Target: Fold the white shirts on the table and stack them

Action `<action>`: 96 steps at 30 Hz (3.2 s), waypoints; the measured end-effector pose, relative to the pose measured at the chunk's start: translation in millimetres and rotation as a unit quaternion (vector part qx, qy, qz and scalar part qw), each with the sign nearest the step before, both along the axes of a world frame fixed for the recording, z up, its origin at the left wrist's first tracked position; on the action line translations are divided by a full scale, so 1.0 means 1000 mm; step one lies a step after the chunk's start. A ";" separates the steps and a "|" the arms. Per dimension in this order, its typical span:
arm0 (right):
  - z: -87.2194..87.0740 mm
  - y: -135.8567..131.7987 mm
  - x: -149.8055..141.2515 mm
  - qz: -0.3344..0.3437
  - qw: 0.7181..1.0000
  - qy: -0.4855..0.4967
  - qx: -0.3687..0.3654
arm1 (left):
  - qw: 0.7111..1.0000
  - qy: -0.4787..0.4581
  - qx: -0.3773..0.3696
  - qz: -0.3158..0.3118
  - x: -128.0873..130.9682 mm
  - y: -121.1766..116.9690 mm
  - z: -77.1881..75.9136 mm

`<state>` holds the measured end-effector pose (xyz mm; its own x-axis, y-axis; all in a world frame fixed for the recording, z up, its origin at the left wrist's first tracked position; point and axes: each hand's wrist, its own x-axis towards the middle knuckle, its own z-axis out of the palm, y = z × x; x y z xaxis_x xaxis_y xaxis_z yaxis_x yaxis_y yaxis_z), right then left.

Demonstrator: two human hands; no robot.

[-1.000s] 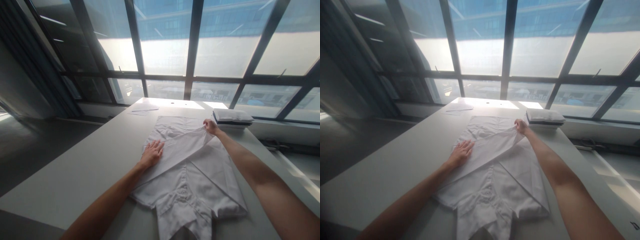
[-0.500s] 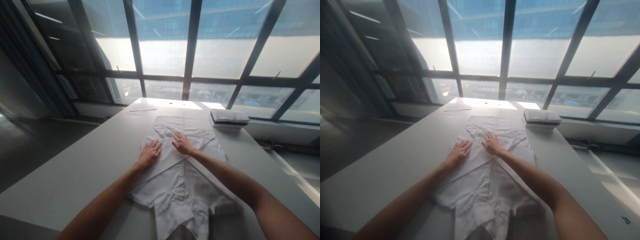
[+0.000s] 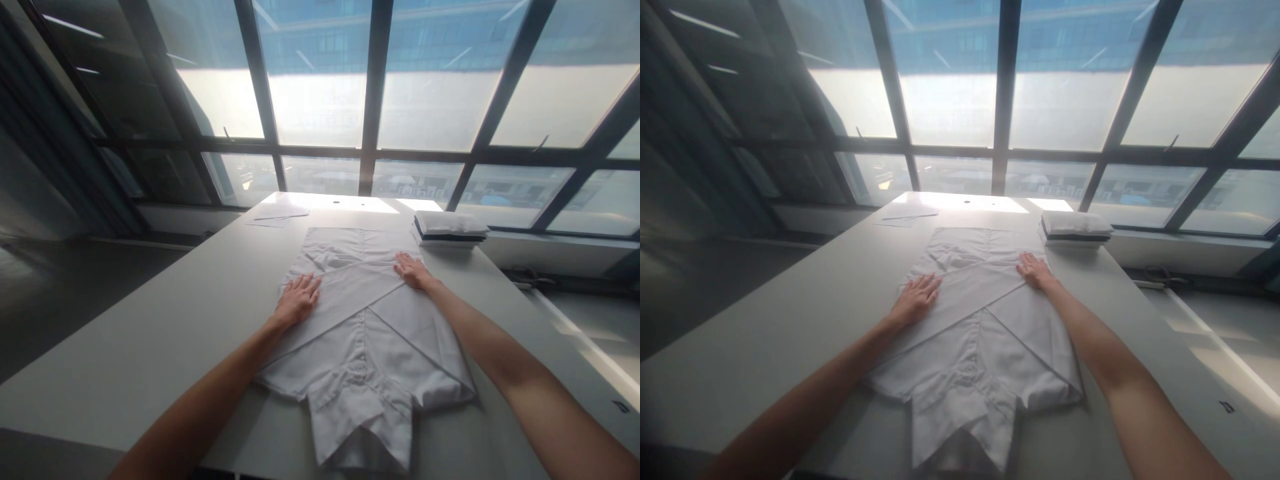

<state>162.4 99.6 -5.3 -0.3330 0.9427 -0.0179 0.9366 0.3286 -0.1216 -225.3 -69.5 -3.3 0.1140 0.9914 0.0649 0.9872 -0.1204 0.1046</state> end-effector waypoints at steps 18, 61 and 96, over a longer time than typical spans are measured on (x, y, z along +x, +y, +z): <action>-0.011 -0.145 -0.038 0.164 0.979 0.111 0.042 | 1.000 0.023 0.001 -0.019 -0.001 -0.003 0.003; 0.037 -0.304 0.005 0.373 0.904 0.208 -0.023 | 0.877 -0.165 -0.125 -0.434 0.019 -0.145 0.058; 0.031 -0.280 -0.035 0.154 0.926 0.337 0.076 | 0.965 -0.137 0.037 -0.222 0.052 -0.118 0.064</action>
<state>127.7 -179.9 26.2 -0.4739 0.7756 0.4170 0.5236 0.6290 -0.5746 -173.6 -187.7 61.2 0.4946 0.8403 0.2218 0.7735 -0.5420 0.3285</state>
